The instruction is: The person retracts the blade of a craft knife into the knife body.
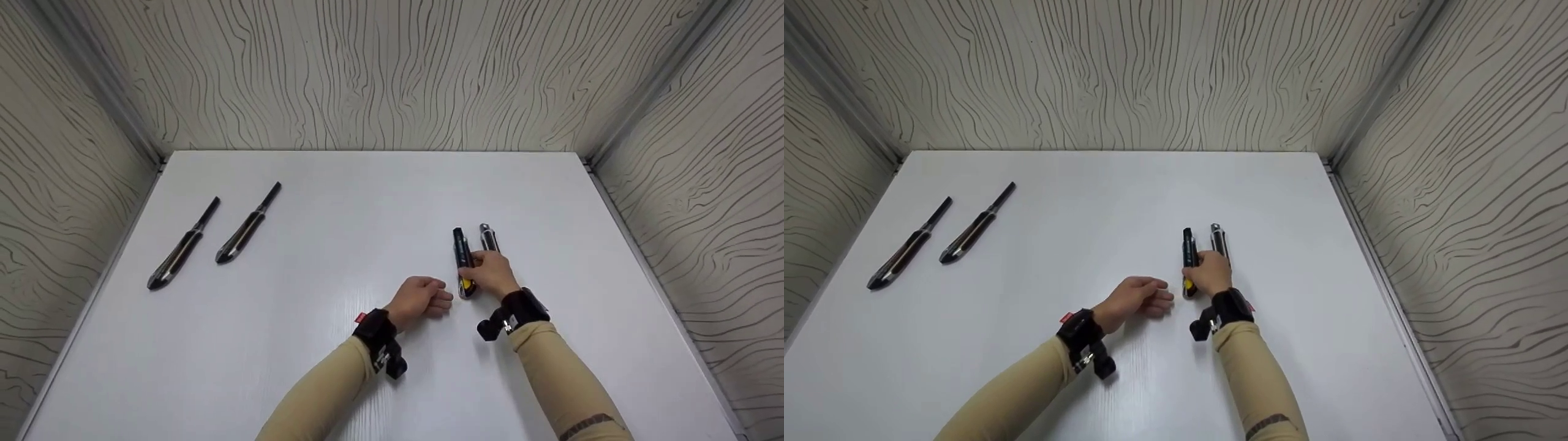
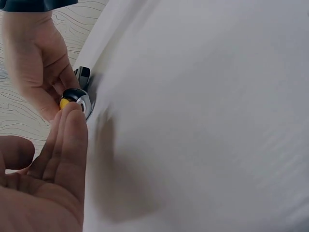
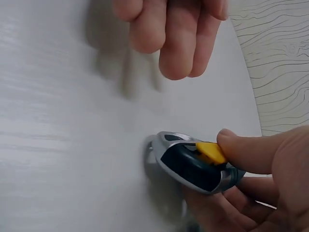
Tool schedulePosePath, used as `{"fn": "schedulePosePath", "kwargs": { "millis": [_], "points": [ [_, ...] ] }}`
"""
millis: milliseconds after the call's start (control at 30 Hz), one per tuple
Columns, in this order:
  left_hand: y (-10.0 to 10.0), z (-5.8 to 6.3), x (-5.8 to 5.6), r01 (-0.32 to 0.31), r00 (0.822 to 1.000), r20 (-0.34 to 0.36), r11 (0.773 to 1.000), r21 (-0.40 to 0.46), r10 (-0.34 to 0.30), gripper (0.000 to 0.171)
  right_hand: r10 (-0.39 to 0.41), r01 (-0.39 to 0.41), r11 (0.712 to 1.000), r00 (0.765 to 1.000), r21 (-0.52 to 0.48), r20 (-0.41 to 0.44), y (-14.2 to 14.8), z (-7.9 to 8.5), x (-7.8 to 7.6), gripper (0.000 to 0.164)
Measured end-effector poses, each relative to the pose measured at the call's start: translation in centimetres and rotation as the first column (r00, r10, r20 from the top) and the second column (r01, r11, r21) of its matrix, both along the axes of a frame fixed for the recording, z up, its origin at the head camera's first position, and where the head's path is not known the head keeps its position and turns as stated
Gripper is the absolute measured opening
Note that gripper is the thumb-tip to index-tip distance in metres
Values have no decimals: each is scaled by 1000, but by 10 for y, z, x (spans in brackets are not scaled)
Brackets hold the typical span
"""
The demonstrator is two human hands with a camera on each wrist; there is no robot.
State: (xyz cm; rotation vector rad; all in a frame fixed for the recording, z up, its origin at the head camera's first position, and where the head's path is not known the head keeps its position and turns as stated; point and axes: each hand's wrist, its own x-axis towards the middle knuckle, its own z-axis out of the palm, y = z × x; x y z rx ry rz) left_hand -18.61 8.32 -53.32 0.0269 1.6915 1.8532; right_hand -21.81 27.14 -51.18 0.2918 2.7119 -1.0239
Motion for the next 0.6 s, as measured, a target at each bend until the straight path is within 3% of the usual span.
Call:
{"fn": "schedulePosePath", "kwargs": {
  "millis": [367,600],
  "points": [
    [-9,3,0,-8,1000,-16,1000,-10,8,33,-12,24,982,998,190,-62,-6,4,4,37],
    [-14,4,0,-17,1000,-17,1000,-12,17,33,14,24,951,993,310,-120,-12,5,5,21]
  ]
}}
